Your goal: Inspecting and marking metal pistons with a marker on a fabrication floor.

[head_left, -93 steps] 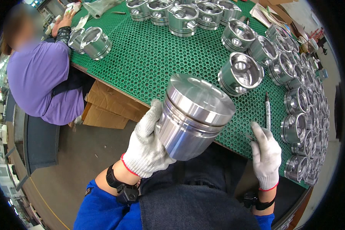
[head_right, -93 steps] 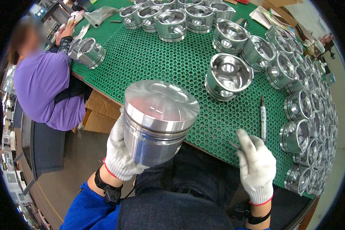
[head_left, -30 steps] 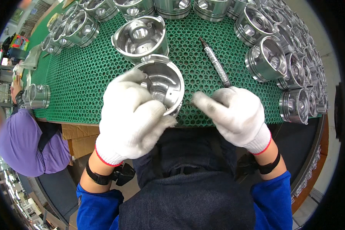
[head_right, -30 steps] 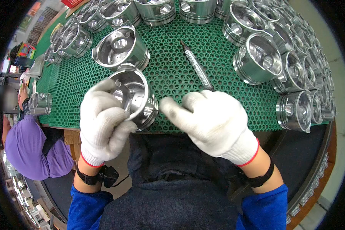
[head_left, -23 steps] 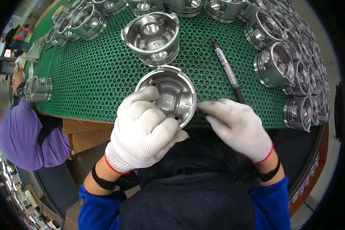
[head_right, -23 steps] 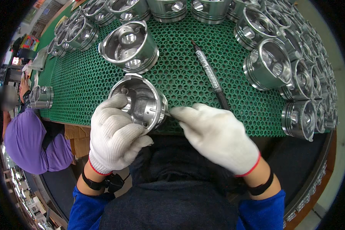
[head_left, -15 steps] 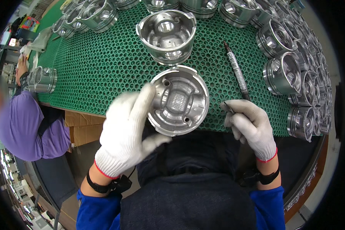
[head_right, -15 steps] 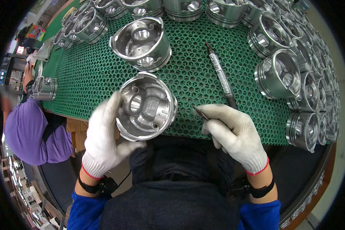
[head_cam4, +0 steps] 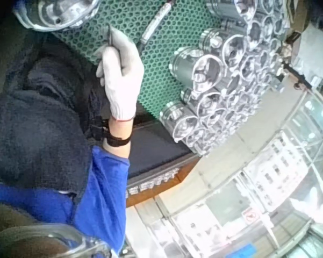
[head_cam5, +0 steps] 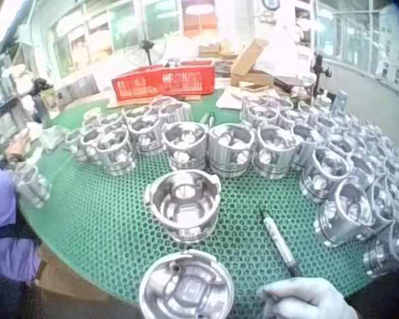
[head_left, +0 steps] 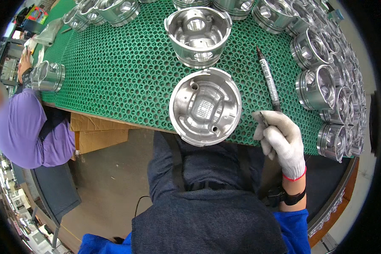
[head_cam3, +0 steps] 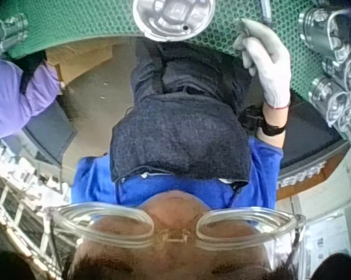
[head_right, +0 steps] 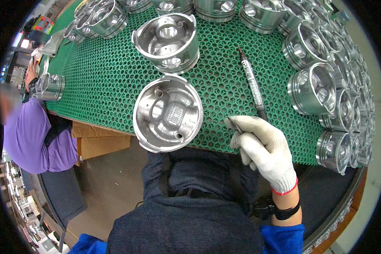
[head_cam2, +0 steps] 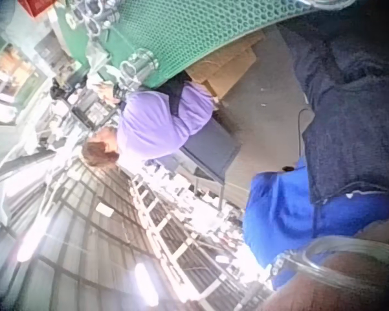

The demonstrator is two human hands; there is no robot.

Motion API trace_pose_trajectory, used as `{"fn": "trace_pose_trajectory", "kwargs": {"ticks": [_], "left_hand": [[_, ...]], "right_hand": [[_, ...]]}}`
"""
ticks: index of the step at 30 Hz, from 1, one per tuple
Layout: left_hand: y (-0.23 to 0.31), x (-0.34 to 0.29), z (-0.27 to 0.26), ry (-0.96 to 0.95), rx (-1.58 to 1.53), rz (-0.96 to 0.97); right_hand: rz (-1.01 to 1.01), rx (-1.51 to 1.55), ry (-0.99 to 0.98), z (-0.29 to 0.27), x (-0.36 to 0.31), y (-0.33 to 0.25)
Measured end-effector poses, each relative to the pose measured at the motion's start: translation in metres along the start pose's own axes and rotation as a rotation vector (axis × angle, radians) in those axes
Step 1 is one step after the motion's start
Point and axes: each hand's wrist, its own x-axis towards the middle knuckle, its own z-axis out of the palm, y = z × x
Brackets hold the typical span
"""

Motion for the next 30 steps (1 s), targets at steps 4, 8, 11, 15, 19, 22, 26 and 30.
{"fn": "trace_pose_trajectory", "kwargs": {"ticks": [4, 8, 11, 15, 19, 22, 26, 30], "left_hand": [[-0.003, -0.008, 0.016, -0.025, -0.025, 0.004], [-0.008, -0.013, 0.025, -0.052, -0.028, 0.002], [-0.012, -0.016, 0.029, -0.083, -0.023, 0.004], [-0.017, -0.017, 0.034, -0.113, -0.013, 0.003], [-0.024, -0.019, 0.039, -0.139, -0.006, 0.000], [-0.027, -0.024, 0.045, -0.157, -0.009, -0.004], [-0.031, -0.028, 0.054, -0.169, -0.013, -0.005], [-0.036, -0.028, 0.061, -0.188, -0.015, -0.002]], "right_hand": [[0.012, 0.022, 0.010, 0.001, -0.002, 0.000], [0.025, 0.014, 0.027, 0.002, -0.002, 0.001], [0.008, -0.004, 0.043, 0.005, -0.002, -0.001], [0.006, 0.022, 0.018, 0.002, -0.002, 0.002], [-0.001, 0.038, 0.016, 0.002, -0.002, 0.003], [-0.008, 0.008, 0.028, 0.003, -0.002, 0.002], [-0.036, 0.043, 0.026, 0.002, -0.003, 0.006], [-0.042, 0.032, 0.039, 0.004, -0.004, 0.006]]}}
